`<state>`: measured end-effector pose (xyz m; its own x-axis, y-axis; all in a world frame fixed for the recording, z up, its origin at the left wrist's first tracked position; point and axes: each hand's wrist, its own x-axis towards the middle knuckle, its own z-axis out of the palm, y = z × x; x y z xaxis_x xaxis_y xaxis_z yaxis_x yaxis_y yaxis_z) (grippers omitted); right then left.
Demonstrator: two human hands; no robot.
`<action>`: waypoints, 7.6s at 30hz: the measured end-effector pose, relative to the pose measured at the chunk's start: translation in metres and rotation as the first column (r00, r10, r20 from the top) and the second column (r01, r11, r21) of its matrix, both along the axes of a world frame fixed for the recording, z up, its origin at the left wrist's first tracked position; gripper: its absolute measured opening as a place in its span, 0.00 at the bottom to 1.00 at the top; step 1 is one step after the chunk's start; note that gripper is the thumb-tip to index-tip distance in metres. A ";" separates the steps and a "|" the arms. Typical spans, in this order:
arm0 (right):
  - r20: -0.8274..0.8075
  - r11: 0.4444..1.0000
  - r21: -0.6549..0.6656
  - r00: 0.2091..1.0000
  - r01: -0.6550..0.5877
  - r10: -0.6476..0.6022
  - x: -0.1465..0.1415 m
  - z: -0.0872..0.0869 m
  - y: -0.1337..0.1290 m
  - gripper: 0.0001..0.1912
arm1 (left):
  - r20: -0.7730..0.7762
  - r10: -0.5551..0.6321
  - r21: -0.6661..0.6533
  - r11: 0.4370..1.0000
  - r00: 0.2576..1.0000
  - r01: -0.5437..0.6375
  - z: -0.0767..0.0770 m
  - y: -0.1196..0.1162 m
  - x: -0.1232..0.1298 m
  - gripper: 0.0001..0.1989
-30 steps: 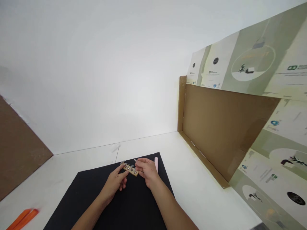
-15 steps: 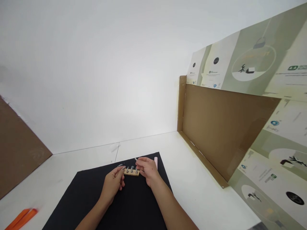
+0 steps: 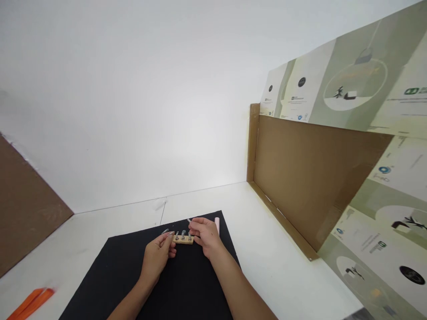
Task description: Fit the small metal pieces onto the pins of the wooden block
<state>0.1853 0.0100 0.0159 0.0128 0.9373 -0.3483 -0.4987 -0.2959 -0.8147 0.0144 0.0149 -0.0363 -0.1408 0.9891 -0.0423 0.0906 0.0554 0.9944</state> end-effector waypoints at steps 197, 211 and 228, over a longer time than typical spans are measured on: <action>0.207 0.873 0.421 0.963 -0.248 0.174 -0.002 0.017 -0.019 0.12 | -0.242 -0.047 0.408 0.901 0.969 0.145 0.045 -0.039 0.012 0.10; 0.181 0.899 0.394 0.975 -0.193 0.130 -0.004 0.015 -0.017 0.14 | -0.248 -0.034 0.418 0.898 0.968 0.139 0.045 -0.039 0.012 0.10; 0.181 0.843 0.460 0.958 -0.281 0.220 -0.002 0.013 -0.019 0.11 | -0.214 -0.018 0.422 0.900 0.977 0.109 0.042 -0.037 0.012 0.10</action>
<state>0.1837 -0.0095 0.0290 -0.2329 0.9637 0.1304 -0.3535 0.0410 -0.9345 0.0260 -0.0222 0.0053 -0.0374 0.9112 0.4104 0.2782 -0.3849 0.8800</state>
